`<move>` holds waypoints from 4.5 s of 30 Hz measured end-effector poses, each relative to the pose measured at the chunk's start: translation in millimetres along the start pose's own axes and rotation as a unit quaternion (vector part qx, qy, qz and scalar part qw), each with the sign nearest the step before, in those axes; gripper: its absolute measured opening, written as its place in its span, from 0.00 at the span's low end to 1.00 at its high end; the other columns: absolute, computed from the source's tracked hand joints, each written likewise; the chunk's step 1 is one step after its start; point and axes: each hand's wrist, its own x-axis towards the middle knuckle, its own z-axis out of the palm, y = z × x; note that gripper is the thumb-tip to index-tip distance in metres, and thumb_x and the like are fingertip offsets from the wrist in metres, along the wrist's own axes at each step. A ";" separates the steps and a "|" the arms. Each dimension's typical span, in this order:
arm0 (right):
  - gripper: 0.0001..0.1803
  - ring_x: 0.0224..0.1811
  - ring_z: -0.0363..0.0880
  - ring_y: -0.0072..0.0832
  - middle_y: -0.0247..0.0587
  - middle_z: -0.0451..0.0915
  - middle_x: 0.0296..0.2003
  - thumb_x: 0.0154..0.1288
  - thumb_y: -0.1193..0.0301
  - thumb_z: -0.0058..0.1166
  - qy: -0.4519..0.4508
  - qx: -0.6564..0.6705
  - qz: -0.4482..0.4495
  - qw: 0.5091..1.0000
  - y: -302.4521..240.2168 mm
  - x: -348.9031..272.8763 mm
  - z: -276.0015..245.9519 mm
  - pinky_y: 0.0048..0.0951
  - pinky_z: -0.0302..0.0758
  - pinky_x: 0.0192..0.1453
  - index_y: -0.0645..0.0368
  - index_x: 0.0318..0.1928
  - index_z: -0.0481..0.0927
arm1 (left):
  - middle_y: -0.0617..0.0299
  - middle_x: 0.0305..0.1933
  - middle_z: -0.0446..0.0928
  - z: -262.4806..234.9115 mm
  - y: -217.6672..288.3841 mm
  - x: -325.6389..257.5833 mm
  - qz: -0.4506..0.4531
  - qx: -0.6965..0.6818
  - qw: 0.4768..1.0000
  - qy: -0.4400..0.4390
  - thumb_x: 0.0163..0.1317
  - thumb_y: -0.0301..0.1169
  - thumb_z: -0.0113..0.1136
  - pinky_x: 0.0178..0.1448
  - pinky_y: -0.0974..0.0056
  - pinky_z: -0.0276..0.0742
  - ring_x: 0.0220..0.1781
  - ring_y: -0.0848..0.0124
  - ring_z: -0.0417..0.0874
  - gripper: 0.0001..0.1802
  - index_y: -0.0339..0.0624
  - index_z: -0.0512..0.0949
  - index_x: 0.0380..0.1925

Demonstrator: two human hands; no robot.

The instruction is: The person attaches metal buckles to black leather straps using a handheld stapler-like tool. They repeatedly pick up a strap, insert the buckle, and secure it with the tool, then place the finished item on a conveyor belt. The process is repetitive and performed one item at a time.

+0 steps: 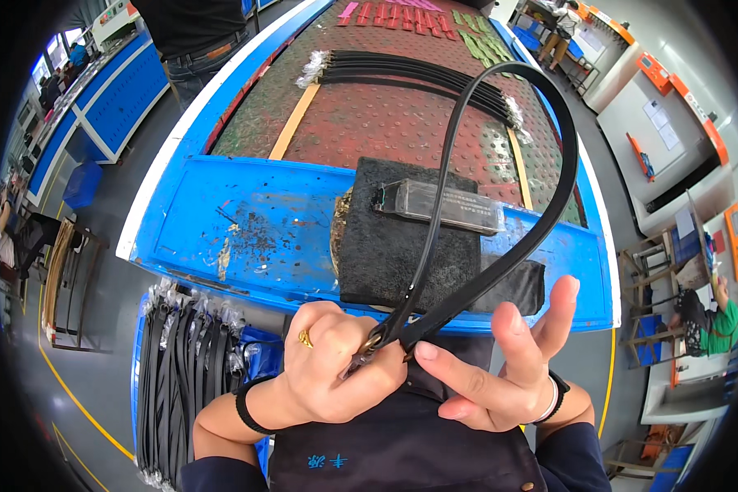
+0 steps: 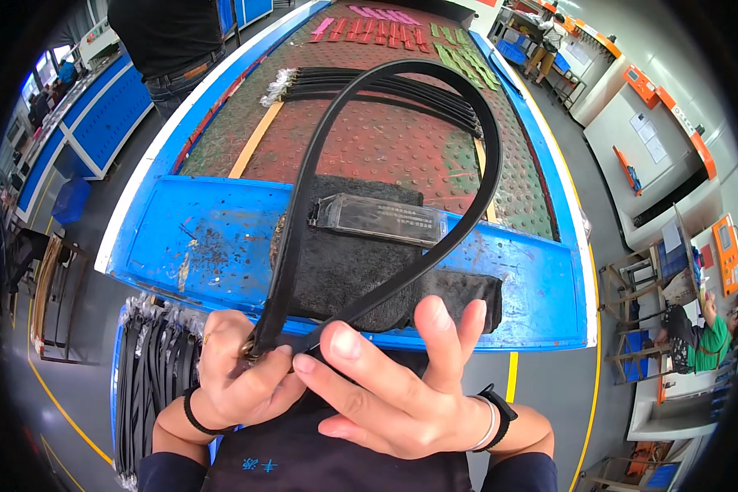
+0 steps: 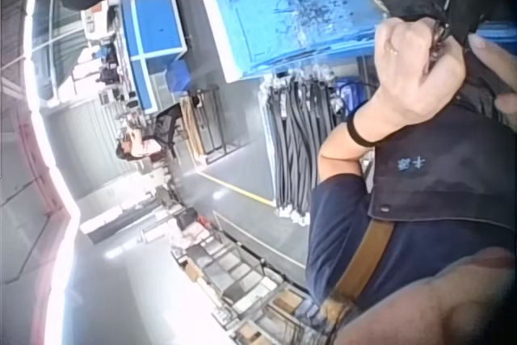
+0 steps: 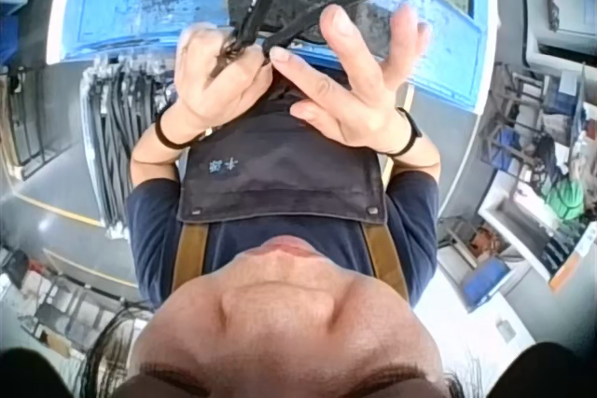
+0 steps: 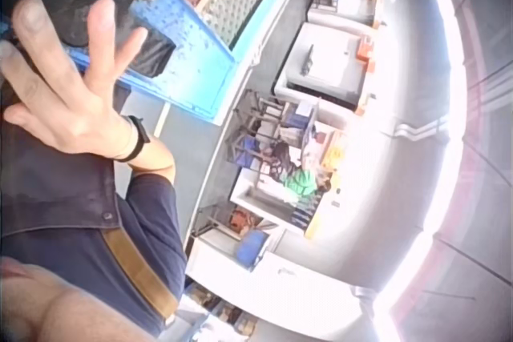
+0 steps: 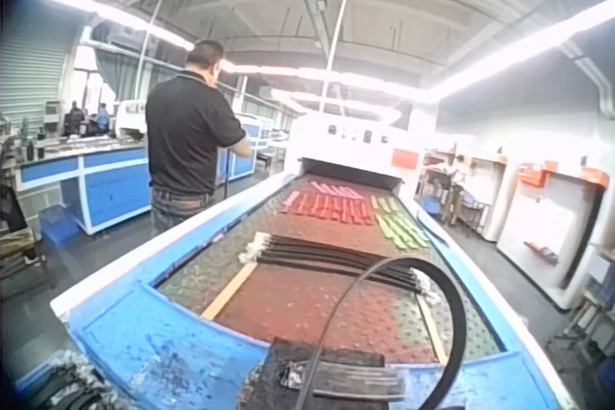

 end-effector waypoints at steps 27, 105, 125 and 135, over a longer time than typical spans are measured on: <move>0.13 0.68 0.47 0.52 0.46 0.63 0.61 0.58 0.63 0.52 -0.140 -0.075 0.247 0.956 62.4 -64.2 -2.7 0.56 0.37 0.67 0.54 0.39 0.83 | 0.57 0.25 0.67 -38.0 -21.1 34.5 -0.204 -0.248 0.940 -0.113 0.38 0.19 0.58 0.27 0.69 0.64 0.24 0.69 0.69 0.06 0.35 0.73 0.20; 0.32 0.41 0.72 0.37 0.39 0.73 0.31 0.68 0.46 0.27 0.160 0.094 0.093 0.978 55.5 -21.4 -10.4 0.50 0.59 0.61 0.57 0.40 0.81 | 0.63 0.26 0.68 -22.1 -12.1 34.0 -0.003 -0.133 0.985 -0.114 0.31 0.28 0.60 0.32 0.65 0.65 0.21 0.71 0.68 0.08 0.45 0.73 0.16; 0.16 0.67 0.49 0.50 0.49 0.60 0.62 0.56 0.66 0.54 -0.146 -0.080 0.283 0.944 69.5 -72.3 5.9 0.56 0.46 0.66 0.63 0.43 0.78 | 0.56 0.27 0.70 -16.0 -17.4 30.4 -0.111 -0.188 0.973 -0.070 0.45 0.28 0.61 0.30 0.65 0.68 0.24 0.65 0.71 0.07 0.38 0.74 0.23; 0.17 0.65 0.54 0.50 0.47 0.66 0.58 0.51 0.64 0.59 0.034 -0.115 0.089 0.989 62.0 -52.6 -44.4 0.55 0.45 0.67 0.53 0.43 0.80 | 0.61 0.28 0.66 3.8 -5.7 39.0 -0.446 -0.689 0.567 -0.067 0.67 0.40 0.44 0.30 0.68 0.64 0.24 0.76 0.66 0.14 0.40 0.65 0.32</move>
